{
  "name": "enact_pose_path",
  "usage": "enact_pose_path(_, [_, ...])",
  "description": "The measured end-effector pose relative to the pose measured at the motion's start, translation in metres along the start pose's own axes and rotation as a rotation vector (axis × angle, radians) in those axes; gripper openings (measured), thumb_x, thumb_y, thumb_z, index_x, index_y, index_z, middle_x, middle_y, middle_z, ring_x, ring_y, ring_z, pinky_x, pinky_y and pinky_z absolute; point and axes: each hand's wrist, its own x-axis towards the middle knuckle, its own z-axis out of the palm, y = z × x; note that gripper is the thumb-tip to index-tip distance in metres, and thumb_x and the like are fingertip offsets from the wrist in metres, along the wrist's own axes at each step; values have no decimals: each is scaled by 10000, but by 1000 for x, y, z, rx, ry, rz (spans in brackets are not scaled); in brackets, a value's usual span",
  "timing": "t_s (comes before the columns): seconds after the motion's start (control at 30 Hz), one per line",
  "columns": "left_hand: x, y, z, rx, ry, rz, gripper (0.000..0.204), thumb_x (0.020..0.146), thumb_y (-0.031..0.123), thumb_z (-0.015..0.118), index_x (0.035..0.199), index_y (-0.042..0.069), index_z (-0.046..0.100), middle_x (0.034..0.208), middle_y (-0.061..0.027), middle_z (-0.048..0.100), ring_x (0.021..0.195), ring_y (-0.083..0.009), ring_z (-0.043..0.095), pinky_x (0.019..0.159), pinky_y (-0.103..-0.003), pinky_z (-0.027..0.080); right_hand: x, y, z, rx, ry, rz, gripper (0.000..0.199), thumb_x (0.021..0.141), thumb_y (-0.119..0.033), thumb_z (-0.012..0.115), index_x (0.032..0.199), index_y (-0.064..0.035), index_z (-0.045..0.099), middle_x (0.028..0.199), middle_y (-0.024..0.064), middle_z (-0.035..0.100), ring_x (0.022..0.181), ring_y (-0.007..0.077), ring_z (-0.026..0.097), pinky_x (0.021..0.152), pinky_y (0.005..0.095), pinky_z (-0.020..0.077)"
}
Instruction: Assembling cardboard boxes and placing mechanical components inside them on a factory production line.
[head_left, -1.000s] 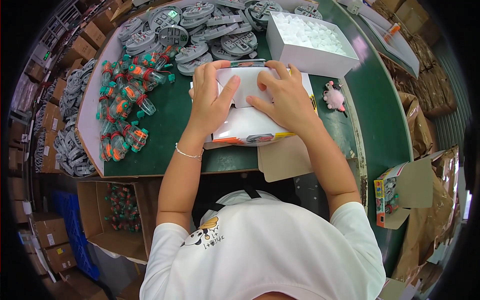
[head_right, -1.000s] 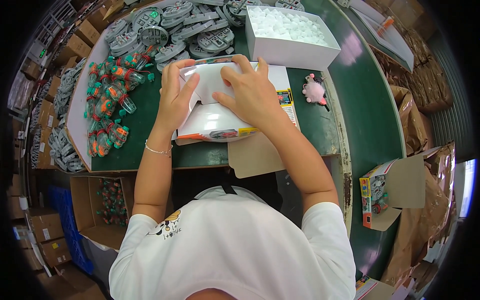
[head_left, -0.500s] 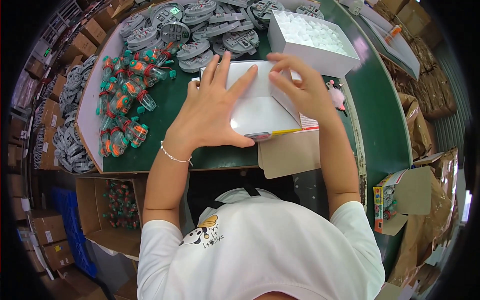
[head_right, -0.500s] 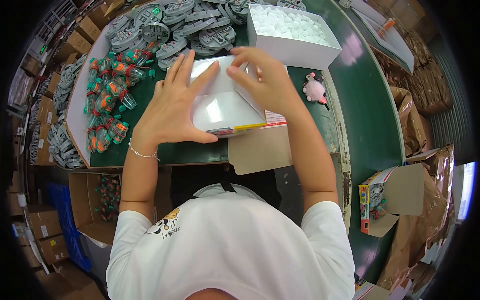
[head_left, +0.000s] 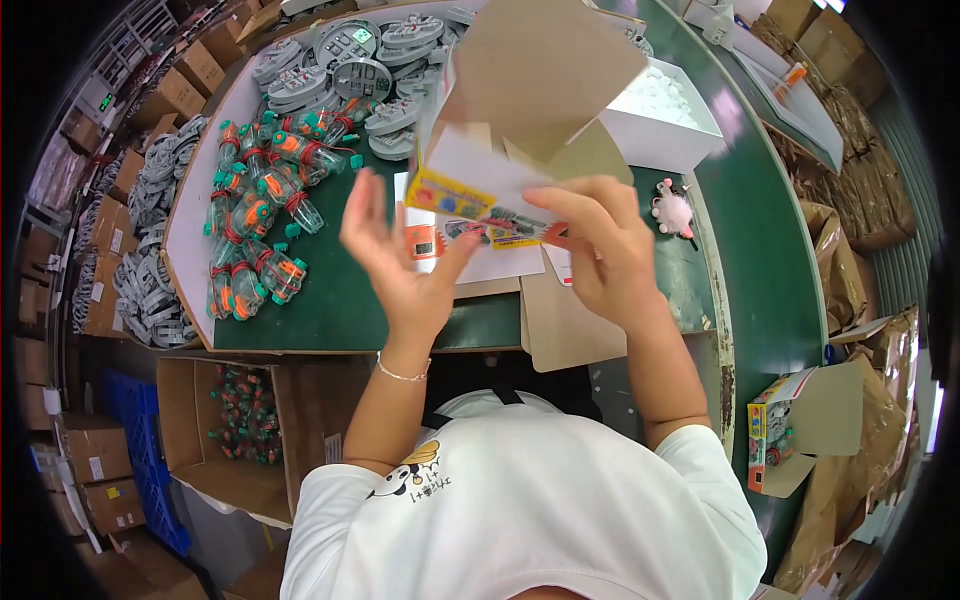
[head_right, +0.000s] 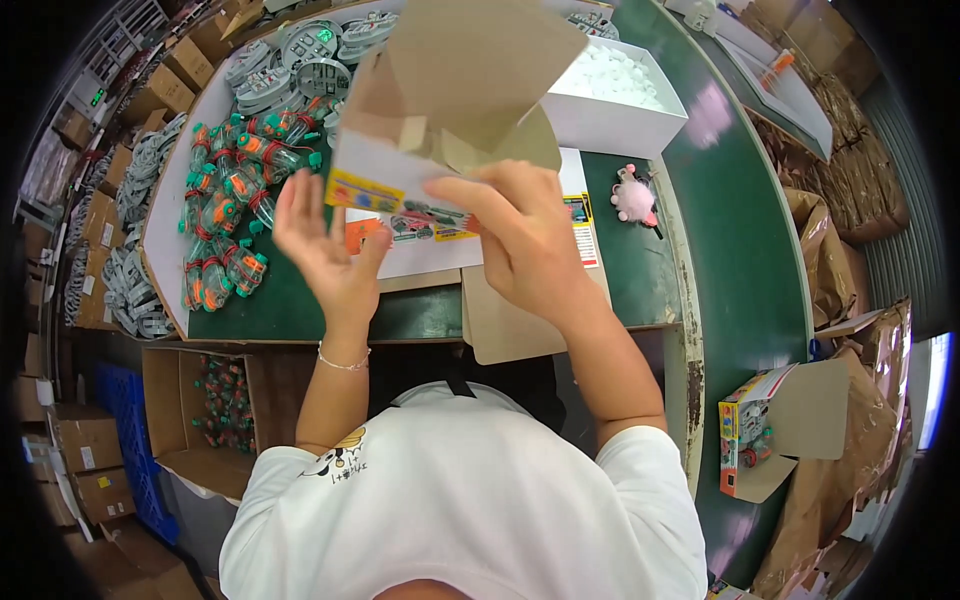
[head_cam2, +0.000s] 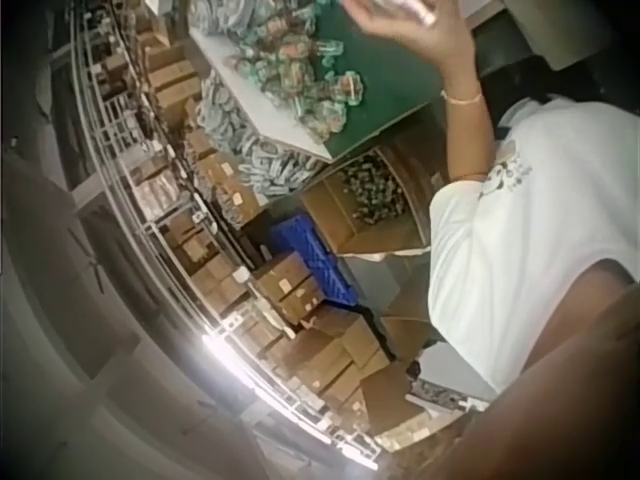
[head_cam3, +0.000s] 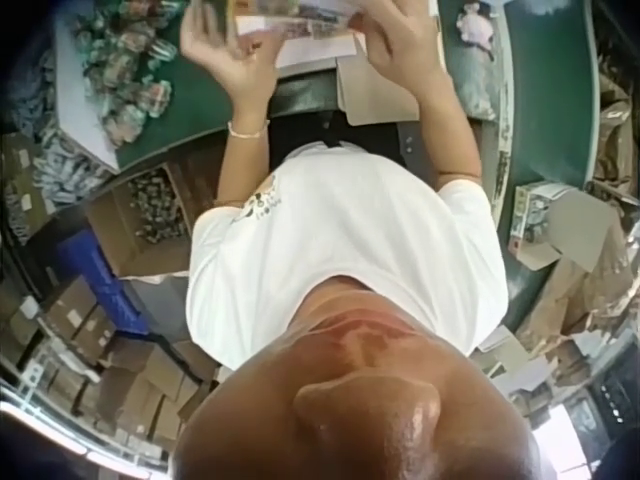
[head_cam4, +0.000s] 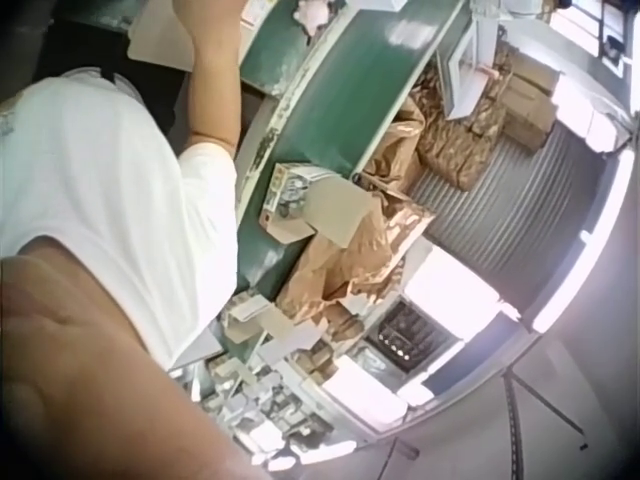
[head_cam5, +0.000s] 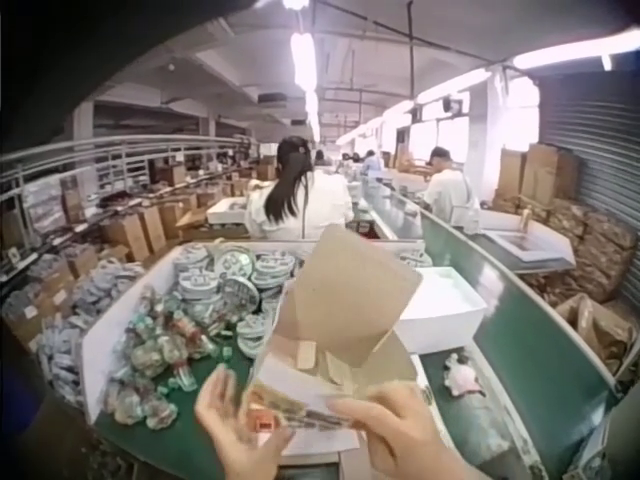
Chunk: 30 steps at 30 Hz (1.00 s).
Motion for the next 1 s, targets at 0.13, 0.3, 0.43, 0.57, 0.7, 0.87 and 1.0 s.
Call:
enact_pose_path(0.13, [-3,-1,-33,611,-532,270,544,781,105,824,1285,140,623,1574,-271,246,1388,-445,372,1046,-443,416,-11,28,14,-249,-237,39,395,832,69,611,1212,-35,595,1103,167,612,1029,335,595,978,440,441])
enact_pose_path(0.3, [-13,-10,-33,604,-628,-55,289,791,119,803,1068,118,721,1563,-309,264,1405,-485,348,1060,-481,391,-8,35,29,-578,-113,-198,387,776,26,666,1155,-43,630,992,133,614,946,298,589,922,453,462])
enact_pose_path(0.43, [-19,-19,-37,849,-732,13,243,799,166,787,1018,86,717,1526,-329,324,1410,-503,326,1073,-525,356,-15,21,19,-645,-315,-45,267,788,-20,664,1053,-42,644,1034,137,630,976,292,609,880,442,500])
enact_pose_path(0.57, [-17,-18,-31,862,-694,28,217,819,202,767,974,63,707,1490,-348,369,1409,-509,322,1066,-542,340,0,26,21,-700,-743,194,158,800,-57,665,950,-25,626,1009,142,644,965,315,636,809,414,540])
enact_pose_path(0.7, [-18,-15,-29,863,-690,-38,209,832,206,757,955,51,689,1504,-355,343,1405,-513,325,1064,-524,340,7,41,23,-709,-778,166,115,801,-68,677,884,-24,610,908,126,655,890,321,660,736,419,553])
enact_pose_path(0.87, [-21,-15,-29,928,-706,35,217,844,226,750,958,55,679,1495,-347,356,1356,-482,392,1023,-500,366,-11,42,37,-541,-508,13,77,807,-52,666,866,-26,624,824,110,648,861,324,661,731,433,542])
enact_pose_path(1.0, [-24,-21,-28,915,-691,53,217,852,238,745,960,62,679,1482,-339,374,1268,-449,477,983,-488,390,-5,39,53,-281,-454,105,86,828,-54,654,911,-30,659,944,111,671,905,332,654,743,455,527])
